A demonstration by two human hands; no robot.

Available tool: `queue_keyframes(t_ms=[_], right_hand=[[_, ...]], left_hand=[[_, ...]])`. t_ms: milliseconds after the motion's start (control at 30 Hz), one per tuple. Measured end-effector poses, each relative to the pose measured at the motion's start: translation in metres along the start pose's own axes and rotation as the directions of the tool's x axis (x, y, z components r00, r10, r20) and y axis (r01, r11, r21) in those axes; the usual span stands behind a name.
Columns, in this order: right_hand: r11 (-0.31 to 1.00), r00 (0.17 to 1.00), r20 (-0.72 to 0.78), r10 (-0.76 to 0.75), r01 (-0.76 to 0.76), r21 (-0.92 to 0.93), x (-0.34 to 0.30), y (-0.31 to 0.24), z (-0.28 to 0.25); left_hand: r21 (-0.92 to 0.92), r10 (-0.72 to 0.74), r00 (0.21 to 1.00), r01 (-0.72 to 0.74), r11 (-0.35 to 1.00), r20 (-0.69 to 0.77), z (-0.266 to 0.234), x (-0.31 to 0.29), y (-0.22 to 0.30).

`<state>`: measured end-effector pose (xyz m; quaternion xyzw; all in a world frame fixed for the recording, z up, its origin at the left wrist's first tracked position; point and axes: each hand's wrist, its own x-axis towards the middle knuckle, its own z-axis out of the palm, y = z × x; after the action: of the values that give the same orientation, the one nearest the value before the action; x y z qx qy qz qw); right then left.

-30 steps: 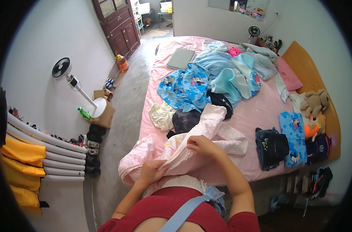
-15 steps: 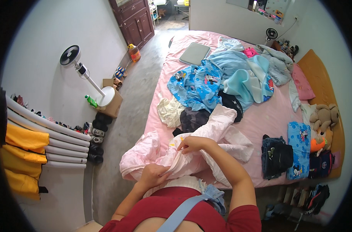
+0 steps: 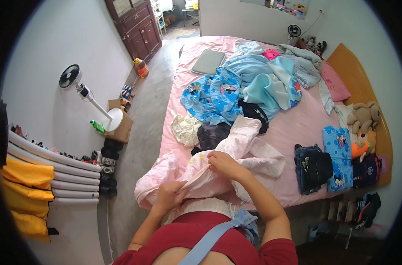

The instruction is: The person is folding a pink garment by hand on a bed, smoothing out the fabric and folding the sides to create a neat bundle.

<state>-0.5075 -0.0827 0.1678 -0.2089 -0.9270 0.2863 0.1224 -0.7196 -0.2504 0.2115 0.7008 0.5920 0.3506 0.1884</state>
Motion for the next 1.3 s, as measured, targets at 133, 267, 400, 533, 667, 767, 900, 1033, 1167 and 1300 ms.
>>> queue_keyframes(t_ms=[133,267,400,533,667,767,900,1033,1167,1300], right_hand=[[0.957,0.942,-0.169,0.290,-0.291,0.021,-0.023,-0.026,-0.001],[0.981,0.868,-0.459,0.189,-0.189,0.047,-0.042,-0.040,0.004],[0.976,0.797,-0.576,0.179,-0.219,0.000,-0.051,-0.071,-0.004],[0.971,0.708,-0.685,0.171,-0.240,-0.006,-0.060,-0.102,0.002],[0.954,0.684,-0.675,0.277,-0.278,0.110,-0.051,-0.107,0.017],[0.933,0.708,-0.616,0.345,-0.333,0.139,-0.047,-0.108,0.028],[0.929,0.731,-0.577,0.365,-0.327,0.173,-0.043,-0.107,0.038],[0.924,0.769,-0.515,0.378,-0.344,0.165,-0.038,-0.105,0.047],[0.927,0.775,-0.513,0.369,-0.342,0.151,-0.034,-0.105,0.055],[0.909,0.742,-0.525,0.417,-0.344,0.236,-0.036,-0.111,0.055]], left_hand=[[-0.044,-0.054,0.997,0.052,0.998,-0.046,-0.005,0.006,-0.001],[-0.076,-0.053,0.996,0.047,0.996,-0.074,-0.007,0.011,-0.006],[-0.128,-0.035,0.996,0.025,0.991,-0.077,-0.017,0.020,-0.008],[-0.191,0.000,0.998,-0.012,0.982,-0.066,-0.032,0.025,-0.006],[-0.141,-0.111,0.991,0.121,0.983,0.078,-0.037,0.022,-0.017],[-0.091,-0.041,0.993,0.052,0.994,0.114,-0.039,0.018,-0.033],[0.059,-0.022,0.967,0.007,0.998,0.253,-0.043,0.023,-0.037],[0.010,0.198,0.947,-0.207,0.978,0.254,-0.027,0.029,-0.022],[-0.038,0.302,0.916,-0.303,0.952,0.263,0.005,0.035,-0.008],[-0.031,0.227,0.899,-0.233,0.972,0.375,0.033,0.035,-0.013]])
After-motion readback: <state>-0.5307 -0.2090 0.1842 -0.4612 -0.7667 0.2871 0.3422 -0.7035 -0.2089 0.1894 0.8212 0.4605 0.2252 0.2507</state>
